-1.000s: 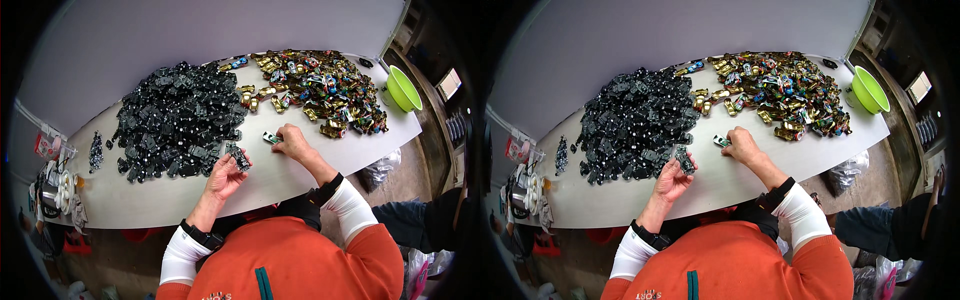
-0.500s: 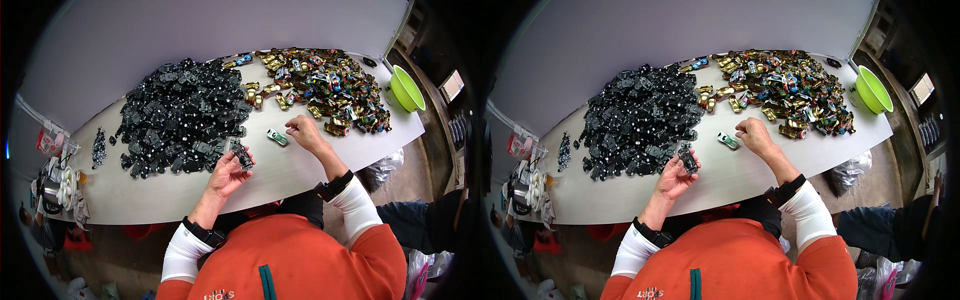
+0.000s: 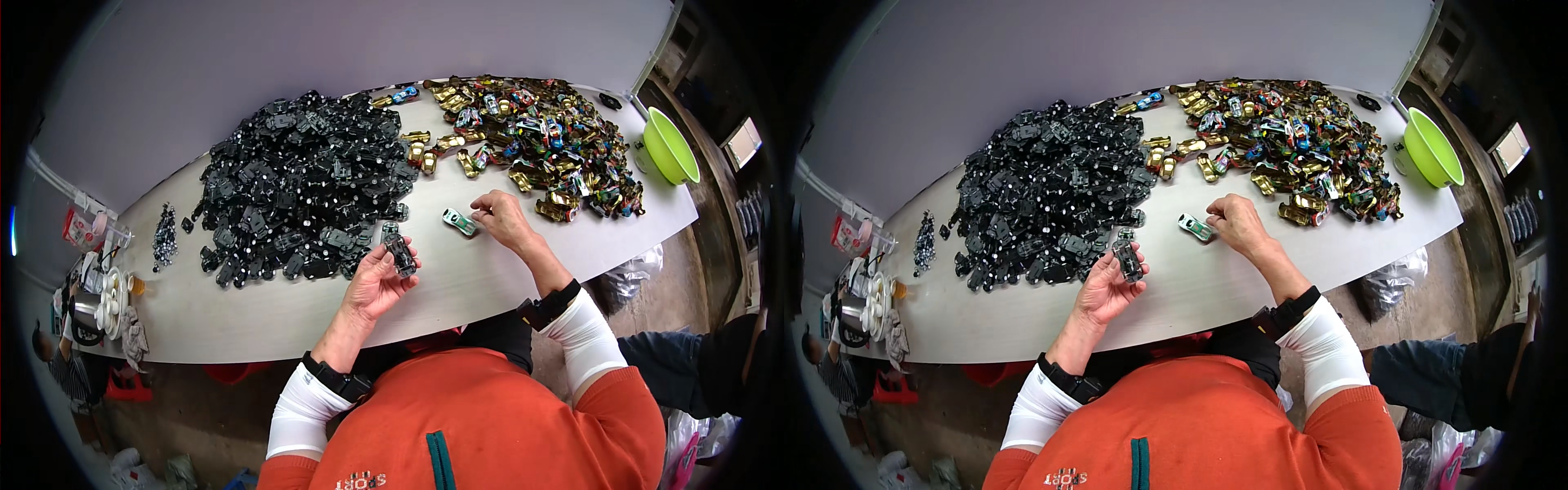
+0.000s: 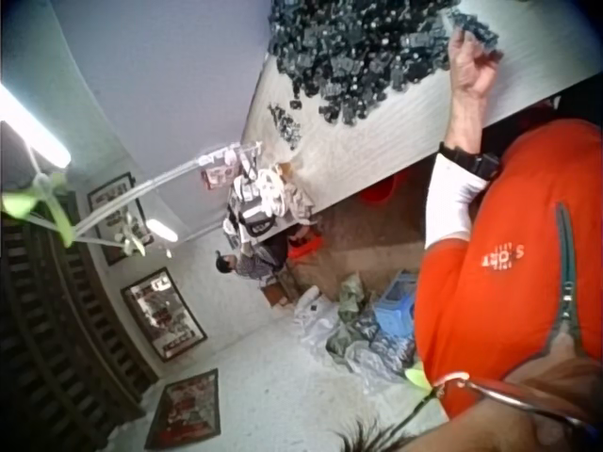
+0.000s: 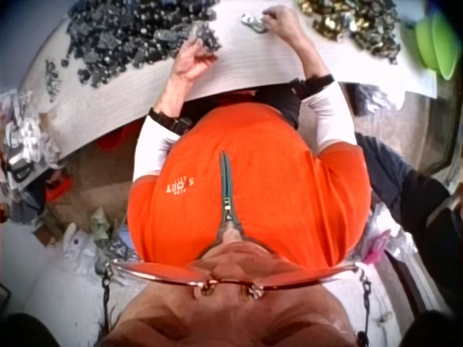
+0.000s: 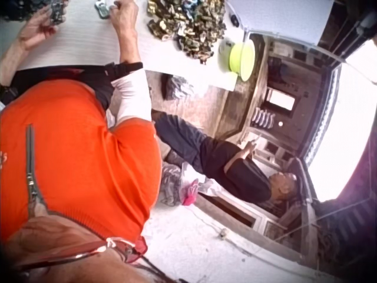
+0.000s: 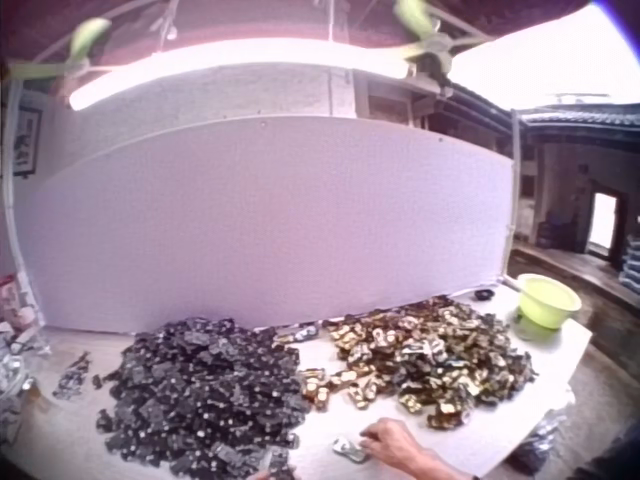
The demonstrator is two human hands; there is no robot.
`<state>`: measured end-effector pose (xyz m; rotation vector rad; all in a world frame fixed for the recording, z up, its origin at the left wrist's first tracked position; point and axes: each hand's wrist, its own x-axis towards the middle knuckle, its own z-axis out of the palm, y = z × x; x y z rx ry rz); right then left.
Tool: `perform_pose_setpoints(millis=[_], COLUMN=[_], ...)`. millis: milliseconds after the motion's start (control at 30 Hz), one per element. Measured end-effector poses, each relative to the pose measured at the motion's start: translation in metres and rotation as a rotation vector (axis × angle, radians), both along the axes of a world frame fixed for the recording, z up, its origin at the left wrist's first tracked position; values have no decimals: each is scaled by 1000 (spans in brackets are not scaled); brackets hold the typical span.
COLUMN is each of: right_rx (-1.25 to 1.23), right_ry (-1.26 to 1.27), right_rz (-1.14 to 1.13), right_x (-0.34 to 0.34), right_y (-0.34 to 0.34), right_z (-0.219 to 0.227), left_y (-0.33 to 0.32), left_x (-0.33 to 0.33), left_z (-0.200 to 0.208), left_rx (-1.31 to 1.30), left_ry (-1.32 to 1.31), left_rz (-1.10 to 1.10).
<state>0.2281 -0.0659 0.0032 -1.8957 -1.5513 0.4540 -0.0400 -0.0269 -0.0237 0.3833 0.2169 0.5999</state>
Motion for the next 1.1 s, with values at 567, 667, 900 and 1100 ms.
perform_pose_setpoints(millis=[567,667,900,1100], right_rx=[-239,-187,-82,104], right_ry=[-348,-391,799,611], right_rz=[177,173,198,246], right_x=[-31,-29,-54,-69], right_y=[17,16,-16,-26], right_z=[15,9,44,46], left_y=[-2,-4,-2,-2], left_x=[3,2,5,10], left_z=[-1,3,10,16], left_rx=[14,61,183,267], left_ry=[72,101,101,169], left_rz=[89,124,239,272])
